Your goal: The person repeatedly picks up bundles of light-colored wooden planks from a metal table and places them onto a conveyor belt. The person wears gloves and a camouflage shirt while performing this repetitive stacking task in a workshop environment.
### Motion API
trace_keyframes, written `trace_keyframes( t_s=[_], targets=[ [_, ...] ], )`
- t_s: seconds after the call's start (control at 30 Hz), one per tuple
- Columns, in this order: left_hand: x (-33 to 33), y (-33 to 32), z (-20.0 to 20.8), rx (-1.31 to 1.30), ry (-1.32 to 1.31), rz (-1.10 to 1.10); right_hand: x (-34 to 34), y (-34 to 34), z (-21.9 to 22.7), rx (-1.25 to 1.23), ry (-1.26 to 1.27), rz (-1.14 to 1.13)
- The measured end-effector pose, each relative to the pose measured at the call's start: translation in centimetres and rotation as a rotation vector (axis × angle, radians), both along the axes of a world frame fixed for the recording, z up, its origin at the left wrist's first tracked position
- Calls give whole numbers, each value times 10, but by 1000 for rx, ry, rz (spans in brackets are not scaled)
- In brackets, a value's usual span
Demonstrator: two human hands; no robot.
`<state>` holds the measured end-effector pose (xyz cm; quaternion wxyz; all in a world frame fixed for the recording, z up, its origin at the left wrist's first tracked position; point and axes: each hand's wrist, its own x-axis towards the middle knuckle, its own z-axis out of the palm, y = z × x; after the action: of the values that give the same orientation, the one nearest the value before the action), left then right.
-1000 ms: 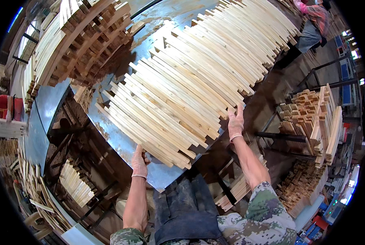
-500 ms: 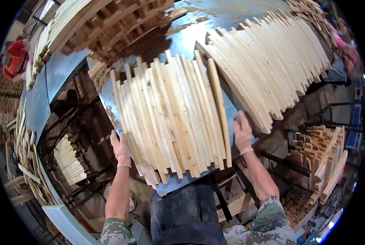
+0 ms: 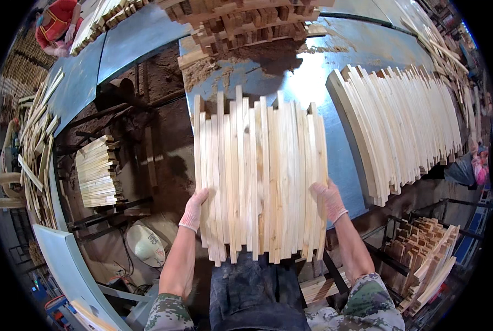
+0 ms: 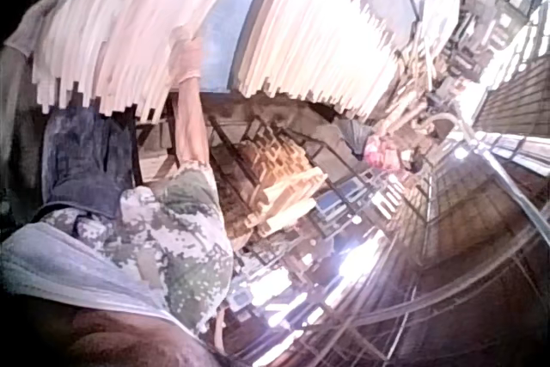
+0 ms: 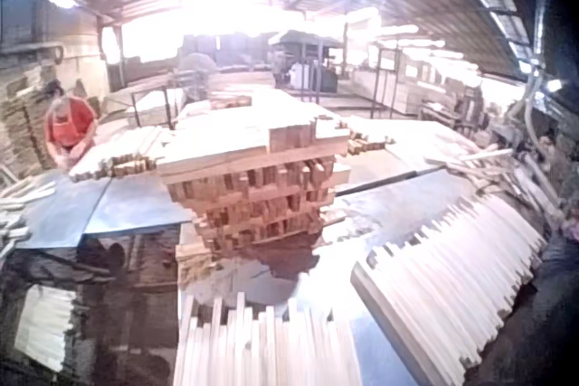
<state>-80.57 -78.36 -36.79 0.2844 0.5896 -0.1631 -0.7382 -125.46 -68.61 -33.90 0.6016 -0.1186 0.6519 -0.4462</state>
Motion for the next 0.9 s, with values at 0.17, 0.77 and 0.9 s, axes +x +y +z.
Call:
trace_keyframes(
  t_s=[0.17, 0.77, 0.9],
  targets=[
    [61, 64, 40, 51, 41, 7, 61, 32, 1, 42, -118, 23],
    [363, 299, 345, -409, 71, 372, 366, 56, 230, -357, -157, 508],
    [440, 358, 376, -496, -50, 535, 502, 48, 310, -533, -298, 637]
  ],
)
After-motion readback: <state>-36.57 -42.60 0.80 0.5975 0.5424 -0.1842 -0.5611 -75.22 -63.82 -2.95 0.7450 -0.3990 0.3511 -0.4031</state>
